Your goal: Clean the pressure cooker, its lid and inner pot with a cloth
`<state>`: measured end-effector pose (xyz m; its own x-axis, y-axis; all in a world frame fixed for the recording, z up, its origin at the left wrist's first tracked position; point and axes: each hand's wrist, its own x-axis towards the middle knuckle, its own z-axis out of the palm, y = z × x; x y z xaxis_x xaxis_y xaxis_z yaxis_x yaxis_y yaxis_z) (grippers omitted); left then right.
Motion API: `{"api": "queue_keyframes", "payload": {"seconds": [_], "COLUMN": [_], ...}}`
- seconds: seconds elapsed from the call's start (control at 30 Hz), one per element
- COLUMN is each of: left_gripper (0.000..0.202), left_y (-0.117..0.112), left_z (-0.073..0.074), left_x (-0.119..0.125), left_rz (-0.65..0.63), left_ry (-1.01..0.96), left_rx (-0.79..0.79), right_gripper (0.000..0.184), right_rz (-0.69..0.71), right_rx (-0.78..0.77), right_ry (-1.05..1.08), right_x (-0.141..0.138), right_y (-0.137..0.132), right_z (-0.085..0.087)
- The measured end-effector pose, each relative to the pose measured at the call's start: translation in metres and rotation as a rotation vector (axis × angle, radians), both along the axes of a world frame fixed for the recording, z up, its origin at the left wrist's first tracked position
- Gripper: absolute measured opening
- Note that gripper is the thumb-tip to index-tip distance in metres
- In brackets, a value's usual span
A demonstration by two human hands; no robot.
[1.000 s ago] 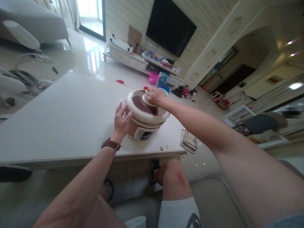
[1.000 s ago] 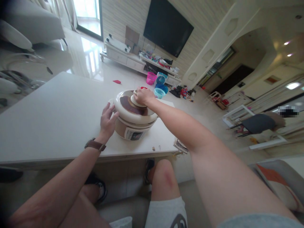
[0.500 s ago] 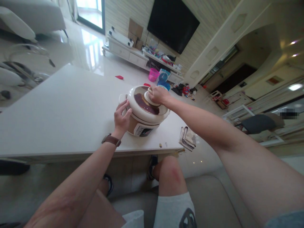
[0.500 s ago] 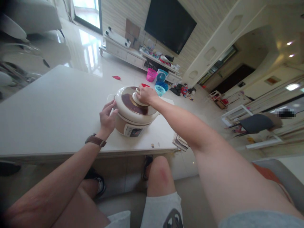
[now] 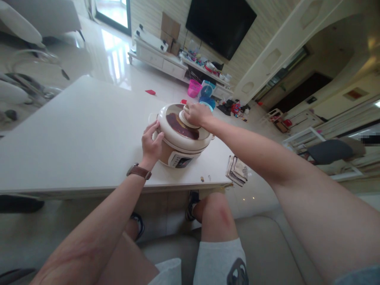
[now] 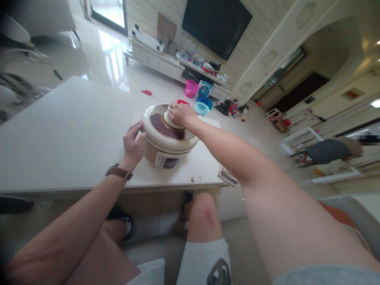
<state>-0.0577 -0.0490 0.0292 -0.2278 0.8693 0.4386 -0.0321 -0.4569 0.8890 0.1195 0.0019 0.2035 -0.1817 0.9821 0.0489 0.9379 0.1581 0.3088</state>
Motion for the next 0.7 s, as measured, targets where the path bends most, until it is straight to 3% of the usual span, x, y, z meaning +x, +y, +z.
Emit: {"api": "queue_keyframes", "payload": {"seconds": [0.33, 0.53, 0.7], "left_gripper": [0.051, 0.044, 0.041], "left_y": [0.002, 0.011, 0.017], "left_z": [-0.005, -0.012, -0.016], "left_x": [-0.003, -0.003, -0.004], "left_rz": [-0.006, 0.083, 0.073], "left_ry": [0.015, 0.007, -0.053], "left_rx": [-0.066, -0.111, -0.177], "right_gripper": [0.054, 0.052, 0.051], "right_rz": [0.058, 0.110, 0.148], "right_rx": [0.026, 0.020, 0.024], "right_ry": [-0.007, -0.022, -0.037], "right_x": [0.008, 0.011, 0.013], "right_y": [0.001, 0.000, 0.000], "right_z": [-0.004, -0.002, -0.001]}}
